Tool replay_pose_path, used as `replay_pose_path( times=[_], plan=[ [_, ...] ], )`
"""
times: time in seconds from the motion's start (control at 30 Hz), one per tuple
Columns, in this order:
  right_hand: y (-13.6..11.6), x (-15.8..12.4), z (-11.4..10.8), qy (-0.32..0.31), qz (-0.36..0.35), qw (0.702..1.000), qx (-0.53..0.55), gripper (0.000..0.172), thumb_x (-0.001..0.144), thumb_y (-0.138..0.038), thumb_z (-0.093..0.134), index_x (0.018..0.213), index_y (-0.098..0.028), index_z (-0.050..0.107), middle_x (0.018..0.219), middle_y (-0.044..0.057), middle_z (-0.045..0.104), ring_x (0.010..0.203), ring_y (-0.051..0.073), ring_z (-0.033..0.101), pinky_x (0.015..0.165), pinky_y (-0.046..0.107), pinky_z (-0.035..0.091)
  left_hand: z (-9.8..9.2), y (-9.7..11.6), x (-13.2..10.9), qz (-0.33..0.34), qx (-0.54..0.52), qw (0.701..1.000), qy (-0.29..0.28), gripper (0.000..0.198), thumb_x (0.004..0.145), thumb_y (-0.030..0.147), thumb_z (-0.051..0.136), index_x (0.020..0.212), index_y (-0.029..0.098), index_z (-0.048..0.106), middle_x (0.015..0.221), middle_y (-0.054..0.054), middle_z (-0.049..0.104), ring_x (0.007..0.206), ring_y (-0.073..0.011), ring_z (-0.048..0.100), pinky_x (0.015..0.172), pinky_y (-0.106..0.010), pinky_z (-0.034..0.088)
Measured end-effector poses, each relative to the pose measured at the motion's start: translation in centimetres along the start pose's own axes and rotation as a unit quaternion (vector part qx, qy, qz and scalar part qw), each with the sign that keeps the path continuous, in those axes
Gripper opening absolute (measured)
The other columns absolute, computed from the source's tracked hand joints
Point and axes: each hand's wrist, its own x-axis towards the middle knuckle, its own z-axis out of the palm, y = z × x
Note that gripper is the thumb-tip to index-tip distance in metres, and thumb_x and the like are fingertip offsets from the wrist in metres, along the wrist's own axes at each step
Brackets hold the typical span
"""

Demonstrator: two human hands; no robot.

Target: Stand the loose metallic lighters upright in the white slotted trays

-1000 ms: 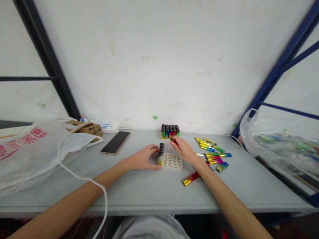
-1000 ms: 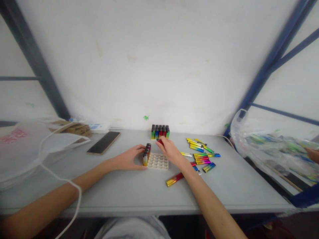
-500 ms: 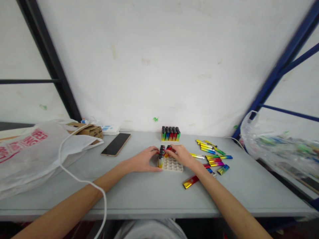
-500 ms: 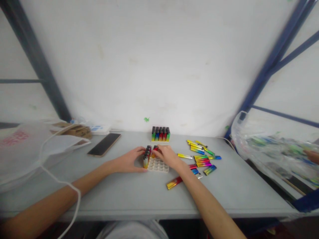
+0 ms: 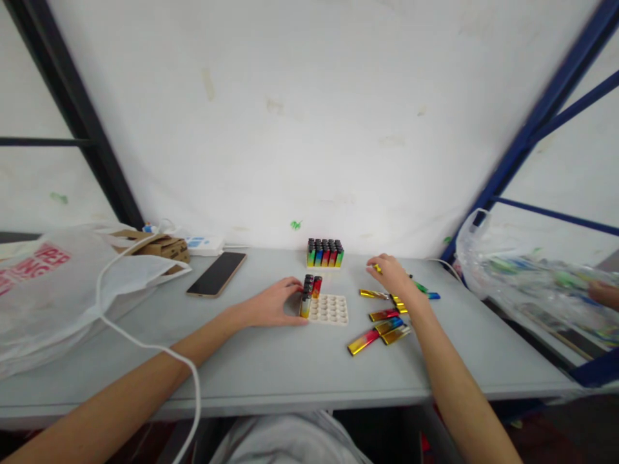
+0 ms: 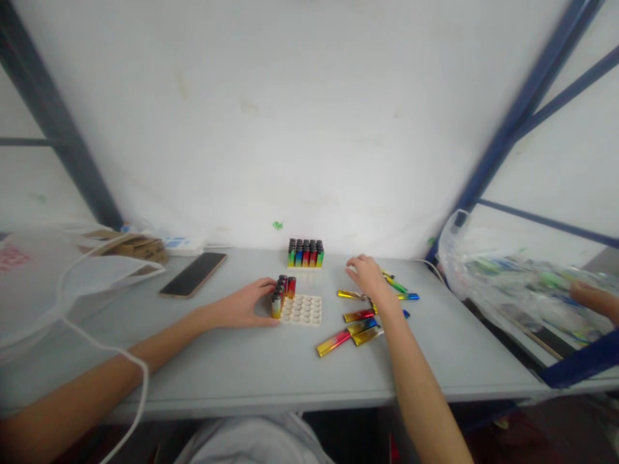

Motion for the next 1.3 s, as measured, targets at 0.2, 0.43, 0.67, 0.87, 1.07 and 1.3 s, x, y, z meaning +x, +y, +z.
replay_pose_path(
  times=[0.2, 0.43, 0.67, 0.87, 1.07, 1.3],
  plan=[
    [4.6, -0.8, -0.8, -0.096, 0.149, 0.981, -0.077, 0.032, 0.095, -0.017, 0.062, 0.123, -0.011, 0.077, 0.128, 0.020, 0.073, 0.117, 0.028, 0.069, 0.102, 0.033, 0.048, 0.0, 0.0, 0.1, -0.005, 0.004, 1.000, -0.008, 0.067, 0.079, 0.061, 0.080, 0.126, 0.016, 0.065, 0.137, -0.016, 0.062, 0.127, -0.0350, 0.061, 0.114, -0.044, 0.049],
    [3.8, -0.9, -1.1, -0.142, 0.130, 0.981, -0.034, 0.026, 0.091, -0.020, 0.069, 0.116, -0.017, 0.078, 0.118, 0.012, 0.079, 0.102, 0.025, 0.074, 0.086, 0.027, 0.051, 0.0, -0.1, 0.1, -0.004, 0.000, 1.000, -0.006, 0.065, 0.078, 0.062, 0.081, 0.126, 0.020, 0.065, 0.137, -0.015, 0.062, 0.126, -0.0347, 0.062, 0.113, -0.046, 0.050],
    [2.8, -0.9, -1.5, -0.087, 0.124, 0.988, 0.038, 0.022, 0.098, -0.028, 0.059, 0.108, -0.016, 0.075, 0.096, 0.011, 0.080, 0.079, 0.020, 0.071, 0.073, 0.027, 0.048, -0.1, 0.0, 0.0, -0.004, -0.009, 1.000, -0.001, 0.067, 0.078, 0.062, 0.081, 0.128, 0.020, 0.064, 0.138, -0.015, 0.062, 0.127, -0.0351, 0.062, 0.114, -0.047, 0.049],
    [-0.7, -0.3, -1.5, -0.006, 0.098, 0.928, 0.359, 0.055, 0.096, -0.066, 0.048, 0.101, -0.016, 0.068, 0.058, -0.005, 0.051, 0.047, 0.012, 0.042, 0.050, 0.025, 0.034, 0.0, 0.0, 0.1, -0.015, -0.007, 1.000, -0.007, 0.069, 0.077, 0.061, 0.081, 0.129, 0.018, 0.064, 0.141, -0.016, 0.061, 0.131, -0.0369, 0.060, 0.117, -0.048, 0.047],
    [-4.8, 0.2, 0.2, 0.018, 0.107, 0.884, 0.455, 0.054, 0.076, -0.069, 0.077, 0.082, -0.017, 0.065, 0.058, -0.007, 0.044, 0.054, 0.010, 0.037, 0.051, 0.025, 0.031, 0.0, 0.0, 0.1, -0.010, -0.010, 1.000, 0.001, 0.069, 0.077, 0.062, 0.082, 0.127, 0.018, 0.065, 0.138, -0.017, 0.062, 0.128, -0.0372, 0.062, 0.114, -0.048, 0.050],
    [-8.6, -0.3, 1.2, -0.065, 0.005, 0.853, 0.518, 0.053, 0.092, -0.074, 0.057, 0.087, -0.022, 0.055, 0.077, -0.001, 0.061, 0.061, 0.013, 0.055, 0.061, 0.028, 0.047, 0.2, -0.3, -0.1, 0.004, -0.002, 1.000, 0.001, 0.068, 0.080, 0.062, 0.081, 0.129, 0.019, 0.064, 0.139, -0.016, 0.061, 0.129, -0.0360, 0.060, 0.115, -0.048, 0.048]
  ],
)
